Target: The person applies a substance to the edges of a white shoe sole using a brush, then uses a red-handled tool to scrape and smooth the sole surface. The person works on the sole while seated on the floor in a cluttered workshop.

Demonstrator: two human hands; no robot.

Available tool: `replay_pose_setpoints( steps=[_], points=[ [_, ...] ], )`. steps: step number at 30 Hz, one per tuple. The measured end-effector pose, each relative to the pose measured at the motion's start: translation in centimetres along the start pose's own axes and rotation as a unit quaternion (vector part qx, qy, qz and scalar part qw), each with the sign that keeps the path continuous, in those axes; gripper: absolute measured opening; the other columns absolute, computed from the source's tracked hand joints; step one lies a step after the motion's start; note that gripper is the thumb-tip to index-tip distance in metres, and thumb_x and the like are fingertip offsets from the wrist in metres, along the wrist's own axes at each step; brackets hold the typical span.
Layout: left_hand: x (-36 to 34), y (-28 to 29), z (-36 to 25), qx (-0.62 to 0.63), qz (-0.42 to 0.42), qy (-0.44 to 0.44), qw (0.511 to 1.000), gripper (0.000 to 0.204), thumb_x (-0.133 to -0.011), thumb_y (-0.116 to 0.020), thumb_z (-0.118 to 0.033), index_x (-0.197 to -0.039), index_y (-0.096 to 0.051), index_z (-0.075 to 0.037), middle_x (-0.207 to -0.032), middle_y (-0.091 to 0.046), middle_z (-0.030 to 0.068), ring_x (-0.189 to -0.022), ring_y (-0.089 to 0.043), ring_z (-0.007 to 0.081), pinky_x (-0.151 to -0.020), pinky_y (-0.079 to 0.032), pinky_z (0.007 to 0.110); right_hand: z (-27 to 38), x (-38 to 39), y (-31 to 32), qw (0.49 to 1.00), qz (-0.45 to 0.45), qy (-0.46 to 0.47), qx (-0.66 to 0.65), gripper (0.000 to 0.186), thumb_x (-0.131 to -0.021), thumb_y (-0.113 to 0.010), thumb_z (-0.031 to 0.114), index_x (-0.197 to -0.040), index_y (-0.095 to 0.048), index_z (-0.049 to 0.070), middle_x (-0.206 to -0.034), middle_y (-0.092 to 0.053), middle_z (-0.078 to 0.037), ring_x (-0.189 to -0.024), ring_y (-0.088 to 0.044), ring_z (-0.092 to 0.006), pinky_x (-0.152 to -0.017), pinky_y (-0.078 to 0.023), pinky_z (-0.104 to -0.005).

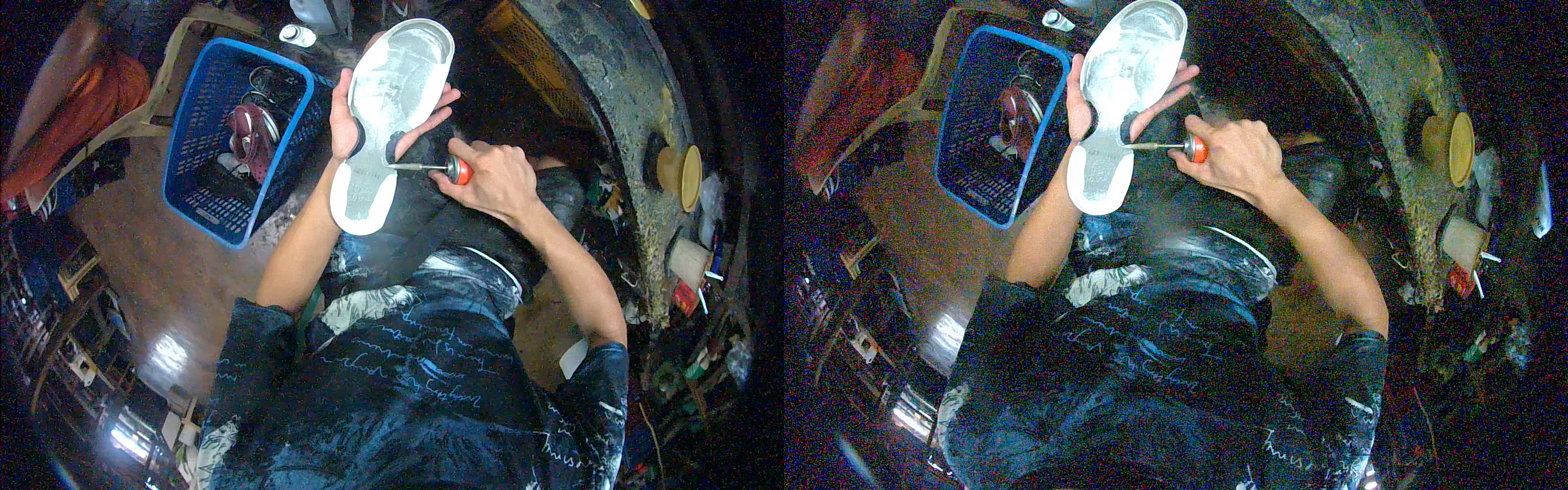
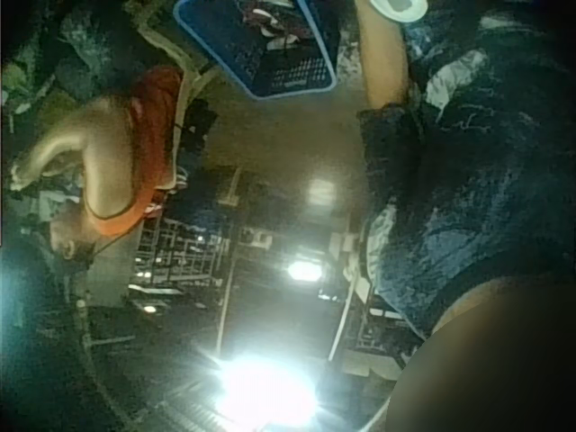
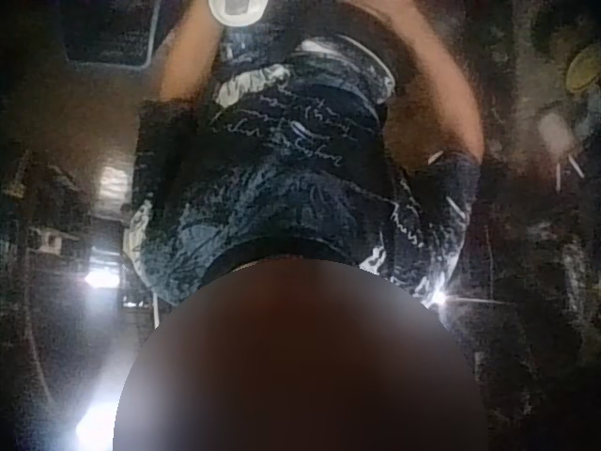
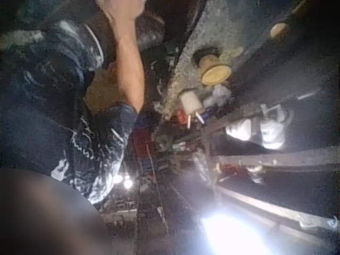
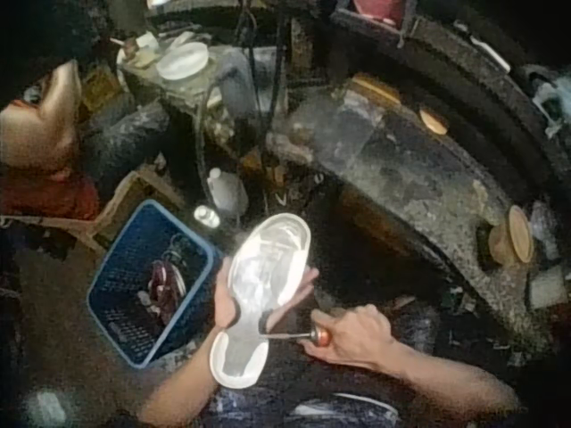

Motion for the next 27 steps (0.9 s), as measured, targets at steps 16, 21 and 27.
replay_pose_setpoints(
  steps=[16,21,27],
  points=[
    [-0.1,0.5,-0.1,-0.025,-0.011,0.017,0.999,0.107,-0.099,-0.046,-0.078,-0.171,-0.022,-0.003,-0.167,-0.036,0.0344,-0.151,-0.039,0.0592,-0.129,-0.032,0.065,-1.0,-1.3,2.3,0.996,-0.016,0.026,0.081,0.042,-0.091,-0.073,0.057,-0.107,-0.066,0.018,-0.084,-0.073,-0.015,-0.072,-0.076,-0.0369,-0.061,-0.062,-0.0515],
    [-0.1,0.2,0.0,-0.066,-0.009,0.004,0.998,0.109,-0.099,-0.046,-0.078,-0.172,-0.019,-0.001,-0.171,-0.027,0.0354,-0.153,-0.030,0.0645,-0.131,-0.022,0.068,-1.2,-1.5,2.6,0.995,-0.014,0.042,0.086,0.041,-0.090,-0.075,0.055,-0.107,-0.066,0.019,-0.084,-0.072,-0.015,-0.075,-0.076,-0.0364,-0.062,-0.063,-0.0510],
    [-0.1,0.1,0.1,-0.096,-0.012,-0.006,0.995,0.110,-0.098,-0.048,-0.078,-0.171,-0.019,-0.001,-0.171,-0.026,0.0363,-0.153,-0.029,0.0643,-0.131,-0.023,0.068,-1.0,-0.8,2.5,0.994,-0.035,0.057,0.088,0.039,-0.088,-0.078,0.050,-0.102,-0.065,0.016,-0.080,-0.068,-0.012,-0.069,-0.074,-0.0347,-0.060,-0.059,-0.0493]
  ],
)
Point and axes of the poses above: each hand's wrist, its own x-axis away from the middle knuckle, its own y-axis out of the back of the hand, z = x × y, the point moved 2 cm from there along -x, towards the middle knuckle
